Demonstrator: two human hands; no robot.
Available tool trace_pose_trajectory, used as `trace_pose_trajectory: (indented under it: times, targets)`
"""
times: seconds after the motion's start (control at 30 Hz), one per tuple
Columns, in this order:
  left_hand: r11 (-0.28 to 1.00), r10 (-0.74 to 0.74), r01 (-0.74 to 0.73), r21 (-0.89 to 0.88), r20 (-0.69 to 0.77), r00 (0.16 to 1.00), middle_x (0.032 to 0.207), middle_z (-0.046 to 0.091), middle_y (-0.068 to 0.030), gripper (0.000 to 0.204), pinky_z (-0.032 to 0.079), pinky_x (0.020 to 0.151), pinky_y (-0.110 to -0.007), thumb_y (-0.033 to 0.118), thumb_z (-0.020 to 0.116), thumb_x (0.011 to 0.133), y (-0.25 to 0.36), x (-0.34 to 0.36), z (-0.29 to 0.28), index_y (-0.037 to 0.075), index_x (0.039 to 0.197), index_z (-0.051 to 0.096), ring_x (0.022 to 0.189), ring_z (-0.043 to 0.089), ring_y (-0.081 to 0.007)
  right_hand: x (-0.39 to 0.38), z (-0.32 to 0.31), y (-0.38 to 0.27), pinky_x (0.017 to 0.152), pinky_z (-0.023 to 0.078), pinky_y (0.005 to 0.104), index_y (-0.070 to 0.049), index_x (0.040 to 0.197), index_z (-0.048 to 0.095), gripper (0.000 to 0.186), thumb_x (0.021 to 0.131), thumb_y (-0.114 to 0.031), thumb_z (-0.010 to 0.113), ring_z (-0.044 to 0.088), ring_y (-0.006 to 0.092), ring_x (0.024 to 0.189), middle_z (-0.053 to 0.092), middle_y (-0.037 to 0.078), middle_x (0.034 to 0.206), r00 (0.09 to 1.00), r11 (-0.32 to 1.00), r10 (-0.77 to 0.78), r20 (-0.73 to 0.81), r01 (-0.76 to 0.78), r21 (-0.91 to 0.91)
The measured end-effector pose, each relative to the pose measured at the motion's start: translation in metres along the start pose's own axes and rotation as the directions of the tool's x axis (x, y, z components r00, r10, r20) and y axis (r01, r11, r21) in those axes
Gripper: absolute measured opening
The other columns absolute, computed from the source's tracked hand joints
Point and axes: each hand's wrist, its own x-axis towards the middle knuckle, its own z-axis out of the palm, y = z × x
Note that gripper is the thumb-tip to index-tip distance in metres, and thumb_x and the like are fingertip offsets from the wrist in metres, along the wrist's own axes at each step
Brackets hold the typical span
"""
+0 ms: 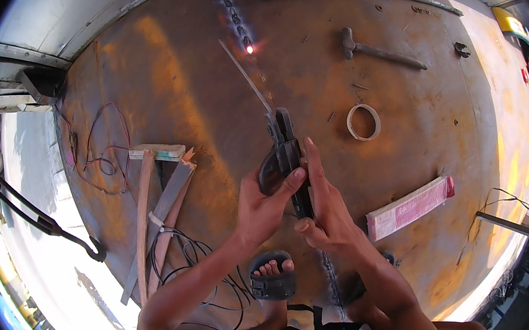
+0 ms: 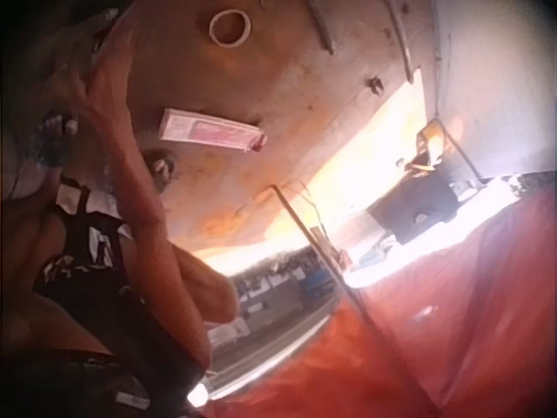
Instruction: The person uses a welding torch to join metal pieces on a large curved metal surface. They hold the torch with both hands, creating a continuous weld bead while sparks fly. The person occasionally pauses to adjust their grip or reposition the torch.
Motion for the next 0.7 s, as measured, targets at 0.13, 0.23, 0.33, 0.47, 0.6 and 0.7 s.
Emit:
trace_pose_trajectory:
  times: [0.13, 0.23, 0.33, 0.47, 0.6, 0.7]
  targets:
    - [0.999, 0.05, -0.05, -0.002, -0.016, 0.999, 0.119, 0.077, -0.0059, 0.035, 0.059, 0.101, -0.034, 0.02, 0.079, 0.109, 0.005, -0.008, -0.022, -0.002, 0.134, 0.069, 0.109, 0.075, -0.0162, 0.081, -0.086, 0.089, 0.106, 0.052, 0.0524, 0.005, 0.156, 0.054, 0.058, 0.111, -0.03, 0.067, 0.07, 0.0461, 0.119, 0.07, 0.027, 0.133, 0.971, 0.92, 0.041, -0.234, -0.129, -0.371]
    - [0.999, 0.004, -0.004, -0.046, 0.0, 1.0, 0.12, 0.077, -0.0077, 0.033, 0.06, 0.101, -0.034, 0.015, 0.079, 0.108, 0.017, -0.017, -0.025, -0.002, 0.133, 0.068, 0.107, 0.076, -0.0169, 0.145, -0.198, 0.199, 0.115, 0.044, 0.0549, -0.005, 0.153, 0.057, 0.051, 0.106, -0.019, 0.071, 0.056, 0.0402, 0.141, 0.059, 0.02, 0.151, 0.966, 0.43, -0.122, -0.229, -0.156, -0.889]
    - [0.999, -0.043, 0.045, 0.03, -0.048, 0.998, 0.12, 0.077, -0.0089, 0.034, 0.06, 0.1, -0.034, 0.013, 0.08, 0.107, 0.039, -0.038, -0.037, -0.004, 0.134, 0.067, 0.107, 0.077, -0.0173, 0.167, -0.255, 0.238, 0.116, 0.043, 0.0575, -0.009, 0.154, 0.056, 0.053, 0.105, -0.022, 0.073, 0.057, 0.0372, 0.14, 0.063, 0.014, 0.147, 0.988, 0.232, 0.109, -0.109, -0.132, -0.964]
    - [0.99, -0.071, 0.088, 0.114, -0.15, 0.986, 0.12, 0.077, -0.0099, 0.035, 0.061, 0.098, -0.035, 0.013, 0.081, 0.106, 0.054, -0.069, -0.05, -0.004, 0.133, 0.066, 0.107, 0.077, -0.0179, 0.181, -0.248, 0.223, 0.103, 0.052, 0.0547, -0.011, 0.141, 0.061, 0.036, 0.11, -0.028, 0.068, 0.067, 0.037, 0.122, 0.068, 0.014, 0.139, 0.985, 0.24, 0.169, 0.018, -0.023, -0.97]
    - [0.994, -0.07, 0.083, 0.065, -0.182, 0.981, 0.121, 0.077, -0.0104, 0.033, 0.062, 0.096, -0.035, 0.012, 0.08, 0.106, 0.049, -0.08, -0.043, -0.004, 0.132, 0.066, 0.107, 0.078, -0.0187, 0.154, -0.198, 0.176, 0.08, 0.055, 0.0543, -0.008, 0.125, 0.062, 0.027, 0.117, -0.033, 0.059, 0.07, 0.044, 0.091, 0.072, 0.021, 0.109, 0.973, 0.509, 0.231, -0.017, -0.136, -0.85]
    - [0.996, -0.086, 0.084, -0.022, -0.203, 0.975, 0.121, 0.077, -0.0105, 0.033, 0.061, 0.096, -0.035, 0.012, 0.08, 0.106, 0.033, -0.076, -0.037, -0.005, 0.132, 0.066, 0.107, 0.077, -0.0185, 0.146, -0.136, 0.121, 0.068, 0.048, 0.0576, -0.004, 0.117, 0.057, 0.034, 0.12, -0.037, 0.054, 0.062, 0.0504, 0.071, 0.063, 0.027, 0.077, 0.959, 0.792, 0.283, -0.018, -0.244, -0.56]
